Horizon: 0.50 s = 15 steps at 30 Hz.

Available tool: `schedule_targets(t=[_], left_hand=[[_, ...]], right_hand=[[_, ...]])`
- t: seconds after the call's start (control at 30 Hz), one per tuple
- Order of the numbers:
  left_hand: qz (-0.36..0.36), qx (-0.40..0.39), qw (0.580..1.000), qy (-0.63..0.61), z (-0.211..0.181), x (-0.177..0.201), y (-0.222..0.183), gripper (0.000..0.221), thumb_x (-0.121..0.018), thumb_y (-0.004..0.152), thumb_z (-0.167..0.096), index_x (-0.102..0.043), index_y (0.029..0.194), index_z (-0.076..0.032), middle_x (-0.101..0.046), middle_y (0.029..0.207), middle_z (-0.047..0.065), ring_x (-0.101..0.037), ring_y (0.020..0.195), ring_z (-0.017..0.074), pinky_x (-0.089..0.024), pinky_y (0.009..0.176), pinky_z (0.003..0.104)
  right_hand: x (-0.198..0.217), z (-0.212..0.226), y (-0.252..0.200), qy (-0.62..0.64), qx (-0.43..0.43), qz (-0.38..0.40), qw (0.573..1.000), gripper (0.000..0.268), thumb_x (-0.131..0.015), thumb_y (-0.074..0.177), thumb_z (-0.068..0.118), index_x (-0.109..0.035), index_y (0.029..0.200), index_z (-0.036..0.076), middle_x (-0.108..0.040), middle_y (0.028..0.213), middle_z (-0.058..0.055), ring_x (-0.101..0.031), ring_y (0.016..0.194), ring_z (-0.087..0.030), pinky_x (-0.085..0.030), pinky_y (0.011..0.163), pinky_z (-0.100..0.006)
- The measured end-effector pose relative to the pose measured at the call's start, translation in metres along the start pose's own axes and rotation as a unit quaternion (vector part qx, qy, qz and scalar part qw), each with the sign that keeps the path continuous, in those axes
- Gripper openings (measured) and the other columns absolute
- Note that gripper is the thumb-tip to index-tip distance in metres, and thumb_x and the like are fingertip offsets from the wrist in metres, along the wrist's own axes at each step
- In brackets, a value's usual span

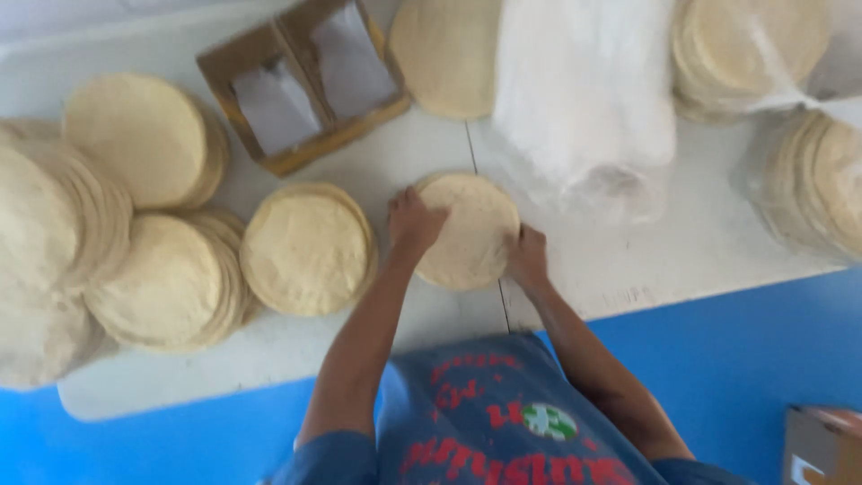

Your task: Stacking pre-made pizza dough crusts and interleaving them with square parchment paper dividers for storage.

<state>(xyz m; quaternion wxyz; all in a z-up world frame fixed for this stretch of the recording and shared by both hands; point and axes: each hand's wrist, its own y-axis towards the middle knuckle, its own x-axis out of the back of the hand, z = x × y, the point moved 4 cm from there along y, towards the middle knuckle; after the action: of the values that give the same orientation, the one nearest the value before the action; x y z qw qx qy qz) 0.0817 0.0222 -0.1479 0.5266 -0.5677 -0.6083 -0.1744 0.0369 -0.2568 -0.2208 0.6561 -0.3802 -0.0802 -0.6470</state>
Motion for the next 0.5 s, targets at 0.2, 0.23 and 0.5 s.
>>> schedule_targets(t=[0.2, 0.23, 0.5], left_hand=[[0.056, -0.017, 0.998, 0.029, -0.011, -0.012, -0.018, 0.08, -0.069, 0.087, -0.055, -0.047, 0.141, 0.001, -0.049, 0.145, 0.02, -0.045, 0.135, 0.0388, -0.04, 0.111, 0.053], [0.045, -0.022, 0.998, 0.029, -0.009, -0.013, -0.021, 0.081, -0.069, 0.089, -0.054, -0.046, 0.143, 0.002, -0.049, 0.146, 0.02, -0.044, 0.137, 0.039, -0.039, 0.112, 0.054], [-0.145, -0.136, 0.98, 0.013, 0.065, 0.118, -0.051, 0.071, -0.066, 0.093, -0.051, -0.047, 0.146, -0.007, -0.045, 0.151, 0.02, -0.038, 0.142, 0.0424, -0.026, 0.12, 0.056]], right_hand=[[-0.009, 0.029, -0.041, -0.1, 0.09, -0.087, 0.987, 0.073, -0.067, 0.093, 0.043, -0.047, 0.144, -0.004, -0.052, 0.133, -0.03, -0.047, 0.125, -0.047, -0.039, 0.102, -0.059], [-0.008, 0.032, -0.045, -0.13, 0.088, -0.092, 0.983, 0.072, -0.067, 0.093, 0.044, -0.047, 0.145, -0.003, -0.052, 0.135, -0.029, -0.047, 0.125, -0.047, -0.037, 0.102, -0.059], [-0.008, 0.211, -0.007, -0.159, 0.31, -0.146, 0.926, 0.039, -0.068, 0.1, 0.027, -0.059, 0.13, 0.004, -0.058, 0.132, -0.022, -0.051, 0.126, -0.042, -0.038, 0.106, -0.056]])
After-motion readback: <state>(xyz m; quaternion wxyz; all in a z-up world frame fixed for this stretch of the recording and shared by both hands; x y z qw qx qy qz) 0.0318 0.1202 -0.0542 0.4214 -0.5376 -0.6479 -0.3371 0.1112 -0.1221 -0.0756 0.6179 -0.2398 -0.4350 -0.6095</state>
